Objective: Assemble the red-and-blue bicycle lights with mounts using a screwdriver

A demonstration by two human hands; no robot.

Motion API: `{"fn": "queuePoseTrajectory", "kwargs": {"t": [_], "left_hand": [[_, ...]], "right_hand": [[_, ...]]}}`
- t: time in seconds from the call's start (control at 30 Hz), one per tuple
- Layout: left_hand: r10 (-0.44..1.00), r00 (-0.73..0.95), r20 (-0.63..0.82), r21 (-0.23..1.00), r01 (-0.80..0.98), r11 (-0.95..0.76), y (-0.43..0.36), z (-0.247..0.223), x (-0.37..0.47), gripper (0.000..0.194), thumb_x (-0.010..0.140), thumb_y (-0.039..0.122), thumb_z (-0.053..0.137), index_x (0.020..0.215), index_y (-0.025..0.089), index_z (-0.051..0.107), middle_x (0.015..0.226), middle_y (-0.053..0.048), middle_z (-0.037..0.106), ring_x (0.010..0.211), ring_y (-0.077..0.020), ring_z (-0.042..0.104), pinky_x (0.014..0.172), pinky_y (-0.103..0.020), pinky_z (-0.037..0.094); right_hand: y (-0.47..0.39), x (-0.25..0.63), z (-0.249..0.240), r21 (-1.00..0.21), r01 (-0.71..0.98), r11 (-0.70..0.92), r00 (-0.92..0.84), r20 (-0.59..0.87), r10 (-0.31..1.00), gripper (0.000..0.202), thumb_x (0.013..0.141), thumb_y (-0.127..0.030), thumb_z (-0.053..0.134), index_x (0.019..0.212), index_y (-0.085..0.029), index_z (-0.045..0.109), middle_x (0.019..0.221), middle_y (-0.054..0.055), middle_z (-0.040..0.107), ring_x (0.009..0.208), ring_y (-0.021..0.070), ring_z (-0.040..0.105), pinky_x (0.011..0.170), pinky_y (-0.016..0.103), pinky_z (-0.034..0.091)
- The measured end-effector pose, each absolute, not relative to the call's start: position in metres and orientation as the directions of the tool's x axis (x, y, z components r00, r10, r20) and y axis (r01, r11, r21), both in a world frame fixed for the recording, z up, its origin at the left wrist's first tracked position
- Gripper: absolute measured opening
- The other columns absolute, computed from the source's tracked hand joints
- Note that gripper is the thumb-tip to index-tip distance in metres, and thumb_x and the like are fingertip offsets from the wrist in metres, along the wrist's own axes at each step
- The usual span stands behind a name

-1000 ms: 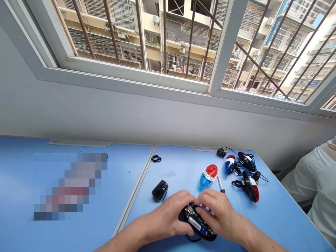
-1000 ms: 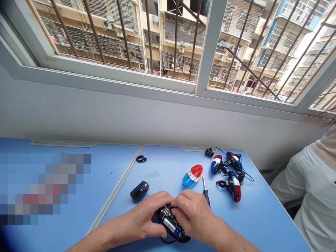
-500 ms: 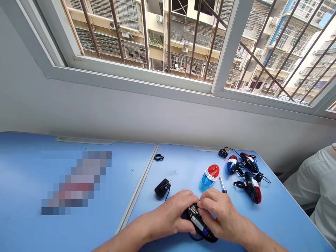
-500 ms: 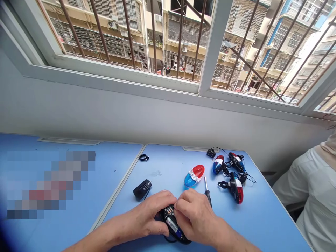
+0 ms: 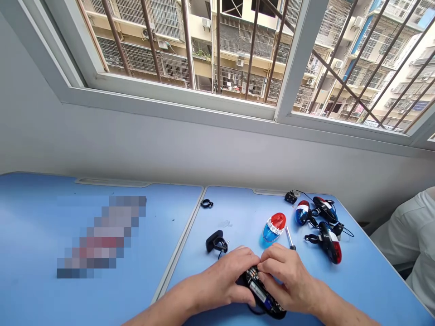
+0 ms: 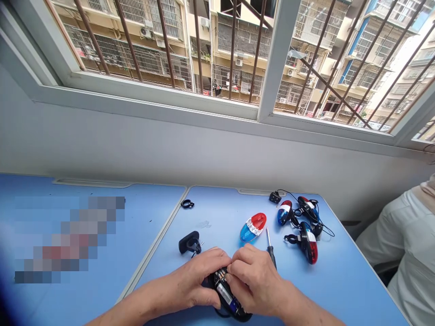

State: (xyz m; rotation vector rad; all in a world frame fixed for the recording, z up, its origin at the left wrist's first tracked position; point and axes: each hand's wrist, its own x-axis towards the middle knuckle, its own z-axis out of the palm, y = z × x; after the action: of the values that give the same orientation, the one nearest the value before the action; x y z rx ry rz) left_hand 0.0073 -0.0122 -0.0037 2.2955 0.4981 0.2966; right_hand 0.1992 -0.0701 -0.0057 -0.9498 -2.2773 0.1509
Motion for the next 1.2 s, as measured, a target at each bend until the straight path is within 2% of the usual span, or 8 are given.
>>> {"fn": "queuePoseTrajectory", "kwargs": {"t": [0.3, 0.47, 0.57, 0.73, 0.83, 1.03, 1.1, 1.2], "left_hand": [[0.400, 0.909, 0.115, 0.730, 0.196, -0.655, -0.013, -0.008, 0.008, 0.034, 0.076, 0.050, 0.068, 0.081, 0.019, 0.055, 0.079, 0.001, 0.050, 0.076, -0.0177, 0.047, 0.068, -0.025, 0.041], [0.406, 0.907, 0.108, 0.735, 0.202, -0.647, -0.014, -0.006, 0.007, 0.033, 0.077, 0.051, 0.067, 0.083, 0.020, 0.056, 0.082, 0.000, 0.052, 0.077, -0.0184, 0.049, 0.070, -0.026, 0.042], [0.408, 0.909, 0.082, 0.738, 0.220, -0.638, -0.013, -0.007, 0.007, 0.031, 0.076, 0.048, 0.068, 0.087, 0.020, 0.058, 0.083, -0.001, 0.054, 0.081, -0.0197, 0.050, 0.070, -0.026, 0.043], [0.438, 0.895, 0.085, 0.723, 0.247, -0.646, -0.008, -0.009, 0.004, 0.035, 0.074, 0.041, 0.073, 0.100, 0.021, 0.060, 0.084, -0.001, 0.053, 0.082, -0.0198, 0.050, 0.071, -0.026, 0.042], [0.441, 0.894, 0.080, 0.719, 0.255, -0.646, -0.006, -0.009, 0.004, 0.037, 0.072, 0.037, 0.076, 0.102, 0.021, 0.061, 0.084, -0.001, 0.053, 0.081, -0.0193, 0.051, 0.070, -0.025, 0.042], [0.490, 0.864, 0.117, 0.664, 0.298, -0.685, -0.004, -0.012, 0.005, 0.029, 0.071, 0.031, 0.075, 0.094, 0.021, 0.060, 0.081, 0.000, 0.056, 0.079, -0.0198, 0.051, 0.069, -0.027, 0.042], [0.544, 0.824, 0.157, 0.637, 0.337, -0.694, -0.004, -0.015, 0.004, 0.027, 0.072, 0.027, 0.072, 0.095, 0.020, 0.058, 0.084, -0.002, 0.059, 0.080, -0.0209, 0.052, 0.071, -0.029, 0.043], [0.617, 0.757, 0.214, 0.622, 0.381, -0.684, -0.003, -0.017, 0.004, 0.037, 0.073, 0.022, 0.067, 0.107, 0.020, 0.053, 0.093, -0.004, 0.062, 0.082, -0.0227, 0.054, 0.074, -0.033, 0.044]], "right_hand": [[-0.070, 0.200, -0.002, -0.355, 0.545, 0.759, -0.541, 0.542, 0.643, 0.016, 0.086, -0.015, 0.044, 0.075, -0.019, 0.055, 0.069, 0.005, 0.058, 0.058, 0.0145, 0.049, 0.057, 0.028, 0.040], [-0.070, 0.199, 0.000, -0.353, 0.546, 0.760, -0.547, 0.536, 0.643, 0.018, 0.087, -0.015, 0.043, 0.073, -0.019, 0.055, 0.066, 0.004, 0.056, 0.058, 0.0147, 0.049, 0.057, 0.028, 0.040], [-0.072, 0.200, -0.002, -0.301, 0.570, 0.764, -0.572, 0.523, 0.632, 0.020, 0.087, -0.016, 0.042, 0.074, -0.019, 0.057, 0.067, 0.004, 0.056, 0.057, 0.0149, 0.047, 0.055, 0.029, 0.039], [-0.076, 0.205, -0.004, -0.204, 0.637, 0.743, -0.597, 0.478, 0.644, 0.021, 0.087, -0.017, 0.047, 0.101, -0.016, 0.061, 0.079, 0.007, 0.061, 0.062, 0.0170, 0.047, 0.056, 0.030, 0.040], [-0.076, 0.205, -0.004, -0.233, 0.631, 0.740, -0.588, 0.479, 0.652, 0.025, 0.087, -0.018, 0.047, 0.108, -0.017, 0.061, 0.081, 0.008, 0.062, 0.062, 0.0170, 0.048, 0.057, 0.030, 0.042], [-0.072, 0.205, -0.005, -0.382, 0.589, 0.712, -0.520, 0.496, 0.695, 0.029, 0.084, -0.016, 0.050, 0.112, -0.020, 0.057, 0.094, 0.009, 0.065, 0.072, 0.0183, 0.056, 0.065, 0.032, 0.047], [-0.072, 0.206, -0.004, -0.401, 0.618, 0.676, -0.500, 0.463, 0.732, 0.036, 0.080, -0.019, 0.055, 0.117, -0.019, 0.053, 0.101, 0.011, 0.063, 0.078, 0.0207, 0.055, 0.066, 0.034, 0.048], [-0.072, 0.208, -0.002, -0.396, 0.697, 0.597, -0.485, 0.353, 0.800, 0.050, 0.075, -0.022, 0.063, 0.123, -0.019, 0.048, 0.110, 0.012, 0.059, 0.087, 0.0245, 0.055, 0.068, 0.036, 0.050]]}}
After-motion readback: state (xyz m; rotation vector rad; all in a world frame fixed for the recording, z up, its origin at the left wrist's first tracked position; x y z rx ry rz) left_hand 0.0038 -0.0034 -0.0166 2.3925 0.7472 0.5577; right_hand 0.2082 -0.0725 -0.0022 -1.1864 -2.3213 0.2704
